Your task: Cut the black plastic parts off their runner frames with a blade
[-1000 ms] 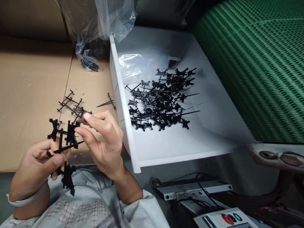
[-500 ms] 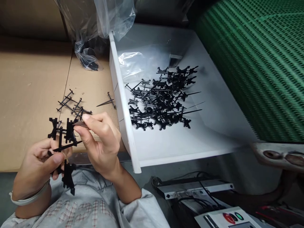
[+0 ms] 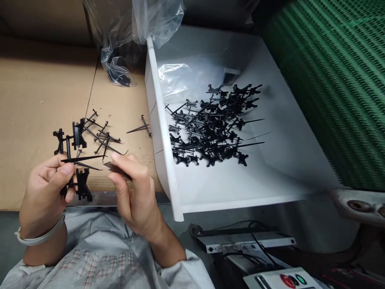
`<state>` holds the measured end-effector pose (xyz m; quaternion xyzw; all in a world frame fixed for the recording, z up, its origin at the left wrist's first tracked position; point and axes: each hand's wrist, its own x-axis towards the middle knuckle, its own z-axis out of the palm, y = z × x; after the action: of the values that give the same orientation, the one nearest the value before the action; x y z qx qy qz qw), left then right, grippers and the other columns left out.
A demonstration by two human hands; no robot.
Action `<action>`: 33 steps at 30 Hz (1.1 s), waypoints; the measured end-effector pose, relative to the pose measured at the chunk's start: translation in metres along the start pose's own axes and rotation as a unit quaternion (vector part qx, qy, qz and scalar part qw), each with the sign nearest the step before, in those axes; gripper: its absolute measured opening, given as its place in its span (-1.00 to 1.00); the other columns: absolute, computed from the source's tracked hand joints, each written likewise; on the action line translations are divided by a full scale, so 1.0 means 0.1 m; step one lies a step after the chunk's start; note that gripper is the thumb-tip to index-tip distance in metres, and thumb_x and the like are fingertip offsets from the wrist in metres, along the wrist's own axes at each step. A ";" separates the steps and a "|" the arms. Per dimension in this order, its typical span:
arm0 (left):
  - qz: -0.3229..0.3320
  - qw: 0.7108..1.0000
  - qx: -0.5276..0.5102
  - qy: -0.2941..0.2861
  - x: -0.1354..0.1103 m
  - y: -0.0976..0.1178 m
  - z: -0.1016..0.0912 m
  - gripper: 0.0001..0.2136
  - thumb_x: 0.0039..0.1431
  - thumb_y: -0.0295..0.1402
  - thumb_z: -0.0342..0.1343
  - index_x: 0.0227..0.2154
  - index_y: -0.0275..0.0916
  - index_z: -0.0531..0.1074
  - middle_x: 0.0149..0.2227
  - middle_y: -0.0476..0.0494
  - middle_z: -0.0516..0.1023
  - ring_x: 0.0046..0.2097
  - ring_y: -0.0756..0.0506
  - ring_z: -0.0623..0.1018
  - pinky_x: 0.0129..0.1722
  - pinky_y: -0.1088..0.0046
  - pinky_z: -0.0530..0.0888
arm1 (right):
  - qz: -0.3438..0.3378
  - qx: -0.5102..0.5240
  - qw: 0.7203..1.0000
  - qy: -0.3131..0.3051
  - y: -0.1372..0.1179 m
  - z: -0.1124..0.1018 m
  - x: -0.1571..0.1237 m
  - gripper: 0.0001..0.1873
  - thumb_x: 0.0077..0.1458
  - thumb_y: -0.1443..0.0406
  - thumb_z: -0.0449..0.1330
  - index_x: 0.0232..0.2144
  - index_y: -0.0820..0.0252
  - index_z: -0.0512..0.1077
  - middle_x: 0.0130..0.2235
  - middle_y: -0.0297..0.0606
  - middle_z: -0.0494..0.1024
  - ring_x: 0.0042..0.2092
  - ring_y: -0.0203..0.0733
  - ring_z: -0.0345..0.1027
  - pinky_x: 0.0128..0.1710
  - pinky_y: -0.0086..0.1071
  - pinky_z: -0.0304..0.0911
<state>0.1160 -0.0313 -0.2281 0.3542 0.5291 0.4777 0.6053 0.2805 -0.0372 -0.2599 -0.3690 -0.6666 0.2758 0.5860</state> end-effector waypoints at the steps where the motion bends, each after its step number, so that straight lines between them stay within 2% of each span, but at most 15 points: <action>1: 0.002 1.000 -0.001 0.000 0.00 0.00 0.00 -0.71 0.03 -0.21 0.32 -0.57 -0.26 0.37 -0.66 0.09 0.43 -0.73 0.14 0.36 -0.76 0.73 0.32 | -0.009 0.012 1.000 -0.006 0.00 0.01 0.00 -0.51 0.27 0.46 0.06 0.19 0.01 0.21 -0.19 -0.23 0.48 -0.21 -0.21 0.40 -0.28 -0.25 0.40; 4: -0.006 1.000 0.005 -0.005 -0.01 0.00 -0.01 -0.74 0.04 -0.28 0.30 -0.59 -0.26 0.38 -0.65 0.05 0.48 -0.74 0.12 0.36 -0.78 0.71 0.32 | -0.025 0.038 0.998 -0.032 0.00 0.05 0.02 -0.52 0.26 0.49 0.03 0.15 -0.02 0.24 -0.27 -0.29 0.46 -0.28 -0.25 0.35 -0.36 -0.32 0.39; 7: -0.015 1.000 0.000 -0.018 -0.02 -0.01 -0.02 -0.77 0.06 -0.31 0.28 -0.59 -0.25 0.38 -0.63 0.04 0.52 -0.74 0.12 0.38 -0.78 0.73 0.33 | -0.020 0.049 0.997 -0.051 0.00 0.07 0.03 -0.51 0.26 0.50 -0.01 0.16 -0.02 0.25 -0.23 -0.25 0.44 -0.26 -0.25 0.35 -0.38 -0.33 0.40; 13: -0.022 1.000 0.000 -0.014 -0.02 -0.01 -0.03 -0.80 0.05 -0.38 0.26 -0.60 -0.24 0.39 -0.64 0.05 0.51 -0.75 0.12 0.37 -0.78 0.73 0.32 | -0.022 0.056 0.997 -0.043 -0.03 0.09 0.05 -0.51 0.26 0.51 0.00 0.15 -0.03 0.23 -0.21 -0.26 0.45 -0.18 -0.24 0.39 -0.25 -0.29 0.45; 16: -0.006 1.000 0.017 0.006 -0.02 0.00 -0.02 -0.80 0.03 -0.38 0.27 -0.60 -0.24 0.38 -0.65 0.04 0.50 -0.75 0.12 0.35 -0.79 0.71 0.29 | 0.056 0.083 0.995 -0.028 -0.07 0.12 0.03 -0.63 0.30 0.45 0.01 0.07 -0.03 0.24 -0.22 -0.29 0.42 -0.23 -0.27 0.37 -0.25 -0.31 0.41; 19: 0.022 0.999 0.029 0.029 -0.02 0.02 0.02 -0.76 0.03 -0.32 0.29 -0.60 -0.24 0.37 -0.65 0.03 0.49 -0.74 0.11 0.35 -0.79 0.68 0.29 | 0.164 0.149 0.975 -0.005 -0.12 0.15 0.01 -0.81 0.33 0.30 0.04 -0.02 -0.04 0.23 -0.30 -0.38 0.37 -0.34 -0.32 0.29 -0.35 -0.40 0.33; 21: 0.037 0.998 0.038 0.045 -0.02 0.03 0.04 -0.73 0.05 -0.28 0.30 -0.60 -0.24 0.36 -0.64 0.03 0.51 -0.74 0.10 0.38 -0.78 0.68 0.30 | 0.229 0.218 0.949 -0.003 -0.14 0.16 0.02 -0.85 0.32 0.17 0.06 -0.08 -0.04 0.20 -0.36 -0.44 0.31 -0.41 -0.35 0.23 -0.43 -0.45 0.26; 24: 0.049 0.995 0.067 0.056 -0.03 0.03 0.06 -0.73 0.08 -0.28 0.30 -0.59 -0.23 0.35 -0.64 0.05 0.52 -0.73 0.11 0.40 -0.77 0.71 0.29 | 0.311 0.320 0.894 -0.030 -0.16 0.19 0.05 -0.72 0.26 0.02 0.11 -0.12 -0.03 0.16 -0.41 -0.49 0.25 -0.47 -0.38 0.23 -0.50 -0.50 0.20; 27: 0.044 0.992 0.103 0.063 -0.04 -0.01 0.06 -0.73 0.10 -0.26 0.29 -0.58 -0.23 0.36 -0.67 0.06 0.51 -0.73 0.10 0.41 -0.76 0.71 0.32 | 0.348 0.357 0.866 -0.045 -0.16 0.23 0.09 -0.59 0.15 -0.02 0.22 -0.12 0.00 0.17 -0.46 -0.53 0.24 -0.53 -0.43 0.18 -0.56 -0.55 0.13; 30: 0.043 0.994 0.088 0.053 -0.05 -0.06 0.04 -0.64 0.15 -0.08 0.23 -0.56 -0.23 0.35 -0.72 0.05 0.47 -0.75 0.08 0.39 -0.79 0.70 0.28 | 0.374 0.351 0.858 -0.025 -0.14 0.29 0.13 -0.68 0.17 0.04 0.23 -0.21 0.06 0.25 -0.52 -0.58 0.19 -0.61 -0.51 -0.03 -0.62 -0.59 0.01; 33: 0.048 0.997 0.038 0.037 -0.05 -0.10 0.02 -0.51 0.18 0.14 0.05 -0.53 -0.23 0.39 -0.75 0.03 0.45 -0.80 0.08 0.32 -0.85 0.68 0.20 | 0.387 0.362 0.848 -0.004 -0.12 0.34 0.14 -0.75 0.21 0.08 0.20 -0.31 0.10 0.31 -0.55 -0.58 0.14 -0.63 -0.53 -0.14 -0.65 -0.60 -0.06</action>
<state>0.1195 -0.0383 -0.2354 0.3838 0.5515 0.4986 0.5477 0.2442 -0.0305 -0.2481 -0.3577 -0.3254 0.7034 0.5209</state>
